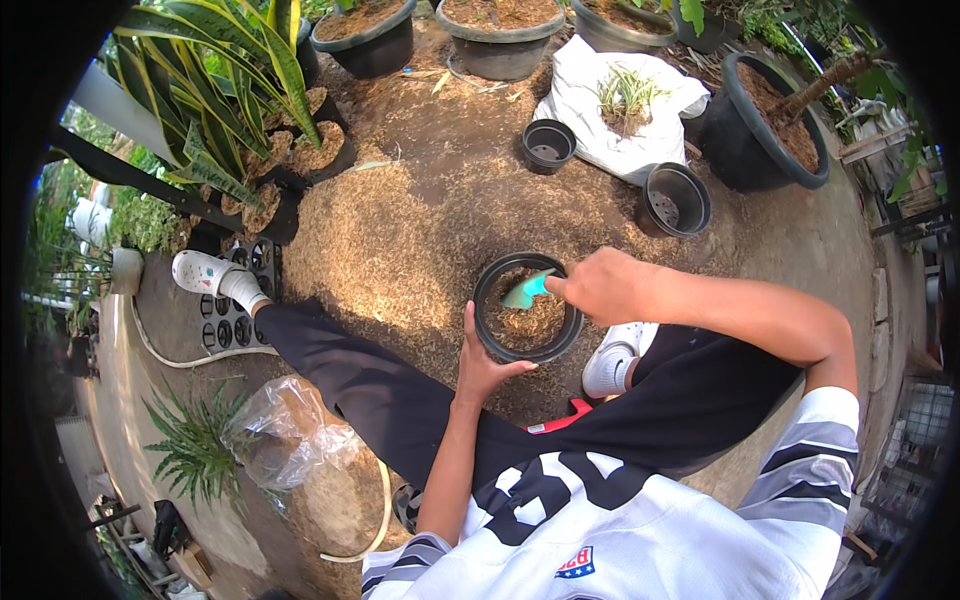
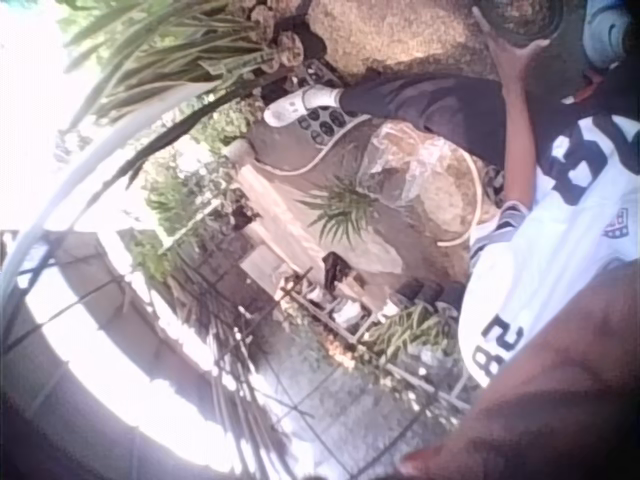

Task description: The person sits on a small red stool and uses a green plastic trowel to mix soil inside a black plastic pot. The person repeatedly scoops and turns the soil to aerate it, holding the pot steady with their left hand.

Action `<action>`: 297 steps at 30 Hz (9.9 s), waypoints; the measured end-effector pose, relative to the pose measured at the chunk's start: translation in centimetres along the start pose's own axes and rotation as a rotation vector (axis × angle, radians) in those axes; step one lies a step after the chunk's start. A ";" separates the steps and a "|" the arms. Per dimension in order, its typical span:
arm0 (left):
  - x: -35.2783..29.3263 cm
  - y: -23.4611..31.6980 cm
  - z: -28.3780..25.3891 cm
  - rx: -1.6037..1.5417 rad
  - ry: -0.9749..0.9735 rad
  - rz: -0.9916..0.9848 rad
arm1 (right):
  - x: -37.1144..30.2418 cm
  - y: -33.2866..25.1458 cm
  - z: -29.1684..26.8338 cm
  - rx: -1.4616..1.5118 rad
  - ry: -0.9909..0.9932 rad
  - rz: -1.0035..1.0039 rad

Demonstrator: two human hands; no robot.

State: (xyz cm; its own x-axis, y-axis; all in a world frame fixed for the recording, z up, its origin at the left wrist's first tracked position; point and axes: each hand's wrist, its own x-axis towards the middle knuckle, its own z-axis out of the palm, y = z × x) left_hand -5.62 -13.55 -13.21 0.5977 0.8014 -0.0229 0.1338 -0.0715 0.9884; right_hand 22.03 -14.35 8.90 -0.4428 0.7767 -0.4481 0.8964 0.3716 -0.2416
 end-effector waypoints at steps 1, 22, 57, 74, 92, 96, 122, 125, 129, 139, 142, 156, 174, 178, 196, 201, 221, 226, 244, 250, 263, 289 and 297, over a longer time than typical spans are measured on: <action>0.1 0.0 0.1 0.001 -0.007 0.008 | -0.5 0.3 1.1 0.059 -0.041 0.016; 0.2 0.4 -0.1 0.055 -0.008 0.039 | -0.2 -0.6 -0.3 0.431 -0.293 0.213; 0.2 0.5 -0.1 0.088 -0.009 0.023 | 0.2 1.4 -0.5 0.466 -0.300 0.269; 0.1 0.5 0.0 0.045 -0.005 0.035 | 0.2 0.6 -3.8 0.597 -0.234 0.359; 0.3 0.6 0.3 0.005 -0.007 0.043 | 1.3 2.1 0.0 0.866 -0.364 0.496; 0.0 -0.1 -0.1 0.094 0.008 0.023 | 1.0 2.4 -3.0 0.919 -0.317 0.540; 0.1 0.3 0.2 -0.006 -0.009 0.015 | 1.5 2.7 0.9 0.996 -0.394 0.617; 0.0 -0.2 -0.1 0.084 0.002 0.019 | 1.3 2.7 0.1 1.251 -0.266 0.576; 0.0 -0.3 -0.2 0.131 0.008 0.021 | 0.5 2.5 -3.8 1.029 -0.270 0.607; 0.4 0.2 0.3 0.055 -0.004 0.034 | 1.4 3.0 1.4 1.109 -0.262 0.634; 0.2 -0.1 0.0 0.077 0.000 0.028 | 1.3 3.0 -1.2 1.257 -0.231 0.627; 0.2 0.6 -0.1 0.083 0.000 0.047 | 2.0 2.9 1.5 1.283 -0.237 0.728; 0.1 0.3 0.0 0.043 -0.007 0.015 | 0.6 4.7 -2.9 1.519 -0.214 0.694; 0.0 0.0 0.0 0.099 0.010 0.026 | -0.4 5.1 -4.4 1.500 -0.190 0.653; 0.3 0.4 0.3 0.012 -0.004 0.009 | 1.3 5.0 1.1 1.244 -0.360 0.653; 0.3 0.3 0.1 0.043 -0.011 -0.004 | 1.9 5.6 1.7 1.391 -0.340 0.645; 0.2 0.4 0.0 0.097 -0.002 -0.045 | 0.9 6.5 -2.7 1.589 -0.302 0.609; 0.1 0.4 -0.2 0.122 0.000 -0.050 | -0.5 6.0 -6.2 1.399 -0.314 0.588; 0.0 0.6 -0.1 0.145 -0.006 -0.050 | 1.7 3.8 -1.1 1.349 -0.200 0.711; 0.3 0.8 0.1 0.139 -0.019 -0.056 | 1.3 4.4 -1.5 1.396 -0.197 0.704; 0.3 0.7 0.0 0.130 -0.015 -0.038 | 0.5 4.2 -4.1 1.189 -0.310 0.633; 0.1 0.4 -0.1 0.155 -0.012 -0.056 | 0.8 5.9 -4.6 1.472 -0.248 0.591; 0.2 0.6 -0.1 0.156 -0.022 -0.044 | -0.6 6.2 -6.8 1.366 -0.343 0.558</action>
State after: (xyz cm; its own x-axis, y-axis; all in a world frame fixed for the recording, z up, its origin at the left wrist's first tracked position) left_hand -5.50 -13.34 -12.64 0.6057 0.7926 -0.0710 0.2807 -0.1294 0.9510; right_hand 27.94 -9.06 13.52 -0.2193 0.4300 -0.8758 0.3239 -0.8146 -0.4811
